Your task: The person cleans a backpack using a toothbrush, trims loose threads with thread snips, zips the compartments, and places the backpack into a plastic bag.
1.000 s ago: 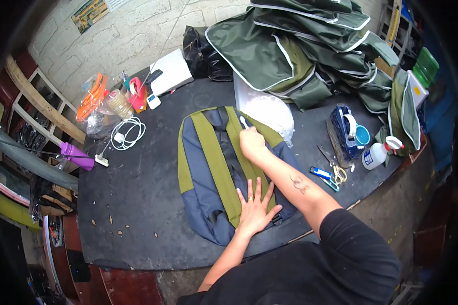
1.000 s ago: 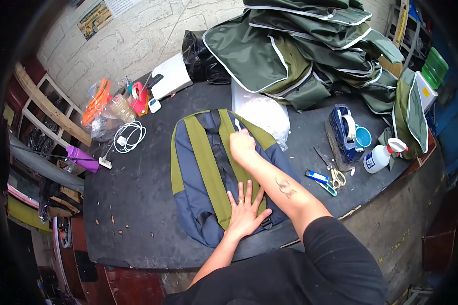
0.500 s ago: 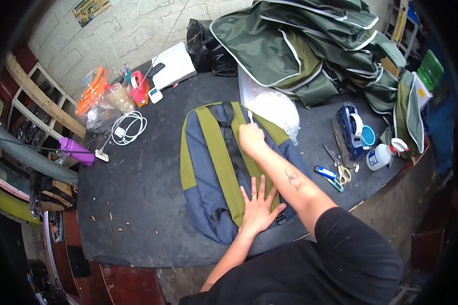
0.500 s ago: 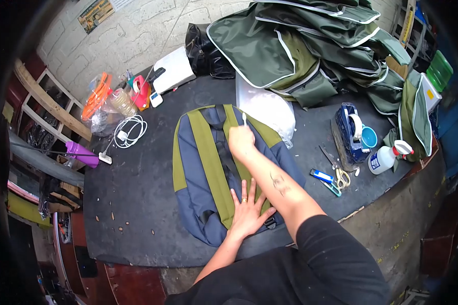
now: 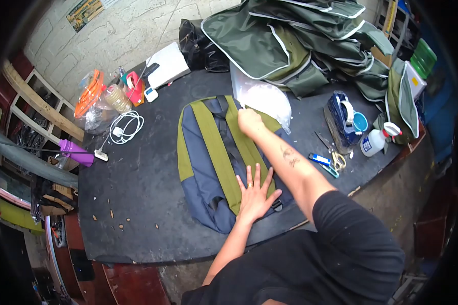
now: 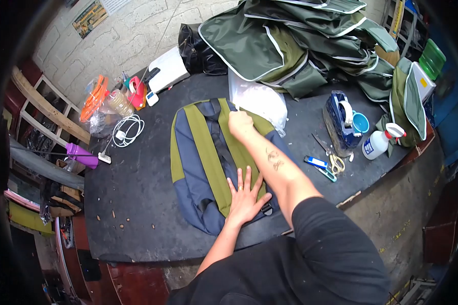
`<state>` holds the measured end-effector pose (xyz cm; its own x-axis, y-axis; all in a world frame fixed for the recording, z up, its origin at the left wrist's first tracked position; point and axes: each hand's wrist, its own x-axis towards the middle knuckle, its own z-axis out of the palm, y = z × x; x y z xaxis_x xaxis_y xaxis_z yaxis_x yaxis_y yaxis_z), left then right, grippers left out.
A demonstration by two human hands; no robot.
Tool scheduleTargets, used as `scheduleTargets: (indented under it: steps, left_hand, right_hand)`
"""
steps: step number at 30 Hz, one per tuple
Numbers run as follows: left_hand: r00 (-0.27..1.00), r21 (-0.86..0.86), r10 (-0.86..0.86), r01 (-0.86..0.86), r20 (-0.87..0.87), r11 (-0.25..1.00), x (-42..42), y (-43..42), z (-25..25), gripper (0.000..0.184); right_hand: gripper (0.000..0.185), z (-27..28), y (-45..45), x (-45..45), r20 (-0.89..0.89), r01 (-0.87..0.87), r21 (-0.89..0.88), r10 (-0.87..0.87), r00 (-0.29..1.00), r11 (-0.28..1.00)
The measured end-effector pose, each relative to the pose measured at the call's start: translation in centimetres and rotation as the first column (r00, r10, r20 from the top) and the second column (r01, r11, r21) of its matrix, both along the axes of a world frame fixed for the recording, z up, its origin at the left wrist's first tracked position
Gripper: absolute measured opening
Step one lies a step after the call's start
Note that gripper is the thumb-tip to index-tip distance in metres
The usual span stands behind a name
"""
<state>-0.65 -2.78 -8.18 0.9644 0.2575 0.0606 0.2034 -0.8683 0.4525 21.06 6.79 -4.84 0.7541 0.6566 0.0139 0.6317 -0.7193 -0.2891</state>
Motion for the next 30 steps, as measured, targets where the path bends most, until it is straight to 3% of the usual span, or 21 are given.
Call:
scheduleTargets:
  steps: [3, 5, 7, 8, 9, 11, 13, 14, 17, 21, 26, 29, 30]
  left_hand:
    - [1.0, 0.038, 0.008, -0.008, 0.003, 0.999, 0.5, 0.3, 0.0, 0.069]
    - [1.0, 0.043, 0.003, -0.003, 0.001, 0.999, 0.2, 0.2, -0.1, 0.069]
    - [1.0, 0.078, 0.007, -0.008, 0.017, 0.997, 0.4, 0.2, 0.1, 0.07]
    - [1.0, 0.074, 0.004, -0.005, 0.014, 0.997, 0.4, 0.3, 0.2, 0.07]
    - [1.0, 0.077, 0.007, -0.009, 0.016, 0.997, 0.5, 0.4, 0.2, 0.07]
    - [1.0, 0.082, 0.009, -0.01, 0.011, 0.997, 0.4, 0.2, 0.2, 0.069]
    - [1.0, 0.082, -0.002, 0.003, -0.011, 0.997, 0.2, 0.2, 0.1, 0.069]
    - [1.0, 0.085, 0.003, -0.002, -0.011, 0.996, 0.5, 0.2, 0.0, 0.069]
    - [1.0, 0.1, 0.005, -0.003, -0.014, 0.995, 0.5, 0.3, 0.0, 0.069]
    - [1.0, 0.086, 0.004, -0.004, 0.002, 0.996, 0.1, -0.1, -0.1, 0.068]
    - [0.999, 0.086, 0.015, -0.018, 0.036, 0.996, 0.8, 0.3, 0.0, 0.067]
    - [0.998, 0.065, 0.02, -0.024, 0.064, 0.998, 0.7, 0.0, 0.1, 0.066]
    - [0.994, 0.044, 0.016, -0.021, 0.107, 0.999, 0.8, 0.2, 0.2, 0.065]
  right_hand:
    - [0.023, 4.3, -2.9, 2.0, -0.117, -0.185, -0.069, 0.176, 0.977, 0.98]
    - [0.023, 10.1, -8.6, 1.2, -0.086, -0.138, -0.086, 0.131, 0.988, 0.987]
    - [0.021, 12.1, -14.9, -1.8, 0.332, -0.105, 0.249, 0.017, 0.943, 0.963]
    - [0.019, 12.7, -16.5, -4.4, 0.3, -0.081, 0.154, 0.032, 0.953, 0.985]
    - [0.018, 12.7, -17.7, -6.6, 0.266, -0.061, 0.057, 0.043, 0.963, 0.997]
    - [0.016, 6.3, -17.3, -7.7, 0.092, -0.079, -0.182, 0.097, 0.991, 0.98]
    - [0.02, 1.3, -15.7, -7.0, 0.131, 0.006, 0.018, -0.009, 0.991, 1.0]
    - [0.02, 0.4, -16.1, -7.2, 0.13, 0.01, 0.011, -0.011, 0.991, 1.0]
    - [0.022, 1.9, -15.9, -9.6, 0.075, -0.069, -0.197, 0.085, 0.994, 0.978]
    - [0.02, 1.5, -15.2, -5.2, 0.067, -0.017, -0.126, 0.025, 0.997, 0.992]
    - [0.017, 2.0, -16.9, -6.2, 0.084, -0.124, -0.148, 0.137, 0.987, 0.981]
    - [0.018, 1.5, -15.8, -4.3, 0.122, -0.096, -0.046, 0.101, 0.987, 0.994]
    - [0.02, 1.9, -15.8, -3.9, 0.089, -0.102, -0.14, 0.115, 0.989, 0.985]
